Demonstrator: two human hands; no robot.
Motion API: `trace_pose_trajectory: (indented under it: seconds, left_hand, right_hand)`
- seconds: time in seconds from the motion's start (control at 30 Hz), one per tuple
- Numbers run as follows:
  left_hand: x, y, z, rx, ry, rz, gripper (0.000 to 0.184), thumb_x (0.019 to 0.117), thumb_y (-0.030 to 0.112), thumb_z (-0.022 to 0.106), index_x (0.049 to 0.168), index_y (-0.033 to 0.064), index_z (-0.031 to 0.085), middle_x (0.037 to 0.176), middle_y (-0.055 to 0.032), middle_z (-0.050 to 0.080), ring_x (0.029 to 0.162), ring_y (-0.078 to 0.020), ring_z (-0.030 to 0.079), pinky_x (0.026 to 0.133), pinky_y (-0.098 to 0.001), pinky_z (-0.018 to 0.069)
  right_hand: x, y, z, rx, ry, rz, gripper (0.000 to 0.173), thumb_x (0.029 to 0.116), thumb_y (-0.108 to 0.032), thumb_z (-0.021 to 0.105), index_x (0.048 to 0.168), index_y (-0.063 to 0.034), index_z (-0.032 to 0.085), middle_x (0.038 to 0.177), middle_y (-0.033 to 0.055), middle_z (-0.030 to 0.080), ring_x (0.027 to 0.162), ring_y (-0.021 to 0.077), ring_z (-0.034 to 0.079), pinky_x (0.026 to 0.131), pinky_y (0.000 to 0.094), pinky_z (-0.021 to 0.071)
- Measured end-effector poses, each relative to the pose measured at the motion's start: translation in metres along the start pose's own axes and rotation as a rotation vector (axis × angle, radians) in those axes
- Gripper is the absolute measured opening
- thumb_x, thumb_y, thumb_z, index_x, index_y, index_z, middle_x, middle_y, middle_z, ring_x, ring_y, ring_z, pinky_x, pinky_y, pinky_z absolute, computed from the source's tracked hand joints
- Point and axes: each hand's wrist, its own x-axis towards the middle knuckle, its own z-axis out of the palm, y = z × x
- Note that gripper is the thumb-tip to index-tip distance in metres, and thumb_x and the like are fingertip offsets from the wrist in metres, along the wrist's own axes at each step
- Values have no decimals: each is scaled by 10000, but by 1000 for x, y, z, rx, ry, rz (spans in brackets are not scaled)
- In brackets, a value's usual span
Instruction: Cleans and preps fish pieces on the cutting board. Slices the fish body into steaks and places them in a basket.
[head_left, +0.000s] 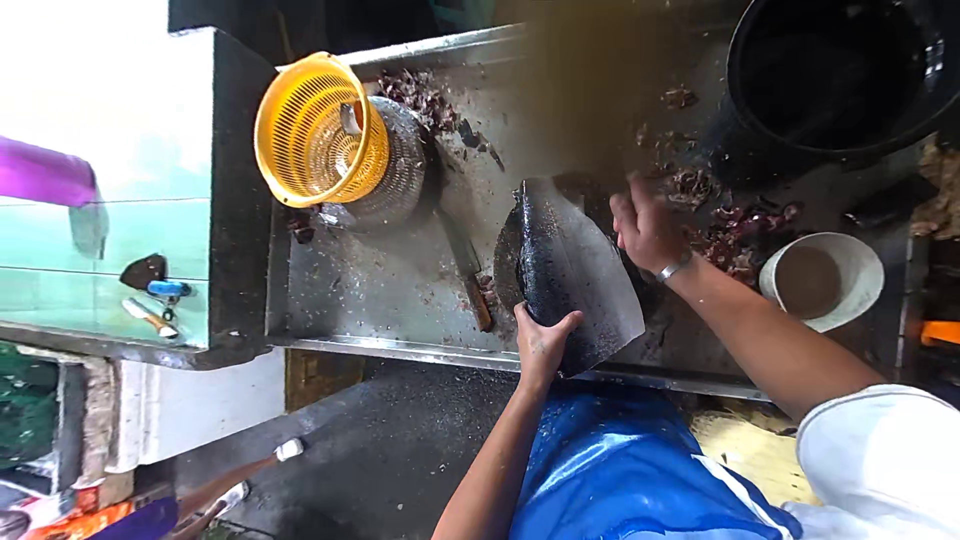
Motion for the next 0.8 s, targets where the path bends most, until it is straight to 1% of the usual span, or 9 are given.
trace_pose_trajectory:
  seconds: [0.07,0.13,0.2,0.33,0.47,0.57,0.6,0.7,0.8]
  left_hand:
    - [-1,0,0,10,-8,-11,995,638,449,939,1415,114,414,1105,-134,698,983,-218,715,847,-467,615]
    - [1,0,-2,23,-19,-11,1000,638,458,934,1420,114,414,1114,-128,695,998,-213,712,864,-463,614]
    - [1,-1,-3,24,-18,-20,999,633,457,936,1414,109,419,1107,-132,695,993,-219,711,858,-469,609]
    - [3,1,-3,10,-26,-10,1003,629,456,937,1414,111,416,1125,-122,693,1011,-201,709,877,-446,611]
    - [6,1,-2,-1,-27,-9,1023,619,440,939,1419,95,402,1146,-129,685,1025,-195,708,884,-432,613]
    - [-1,-5,-4,-13,-18,22,1083,603,453,941,1448,59,390,1165,-136,689,1041,-203,706,892,-443,617]
    - [1,-2,-4,-26,-12,35,1090,596,460,943,1447,57,394,1159,-136,693,1036,-207,709,890,-449,619]
    - [0,3,-3,-46,-8,20,1078,605,441,949,1455,68,401,1171,-151,690,1053,-234,703,903,-476,604]
    - [-1,1,-4,-30,6,-5,1056,597,451,951,1431,77,422,1140,-156,696,1014,-253,708,875,-497,603]
  right_hand:
    - [-11,25,17,-173,-289,233,433,1107,-389,422,1285,-25,576,895,233,703,863,433,719,769,638,569]
    - [-9,39,21,-208,-458,375,445,1112,-430,403,1276,-58,583,946,247,704,906,449,716,780,652,558]
    - [-3,44,14,-139,-465,416,459,1111,-445,404,1246,-54,604,880,235,689,771,415,711,706,622,571]
    - [1,35,-6,-98,-356,443,455,1114,-445,385,1253,-67,597,835,216,681,708,391,706,682,612,581]
    - [0,-3,-25,-40,-94,203,479,1109,-410,406,1310,-15,587,788,159,678,647,320,698,654,556,601]
    - [-15,-23,-25,-47,-1,98,488,1106,-428,396,1266,-15,601,734,121,673,586,280,679,575,534,597]
    - [-13,-22,-23,-50,-27,109,469,1102,-434,404,1238,-33,607,738,118,674,592,273,684,581,526,608]
    - [1,0,-18,-36,-289,292,501,1096,-475,383,1282,-63,601,901,173,702,778,321,721,766,551,601]
    - [6,22,-10,-2,-473,448,499,1099,-492,380,1306,-86,583,894,179,685,719,320,700,706,533,597]
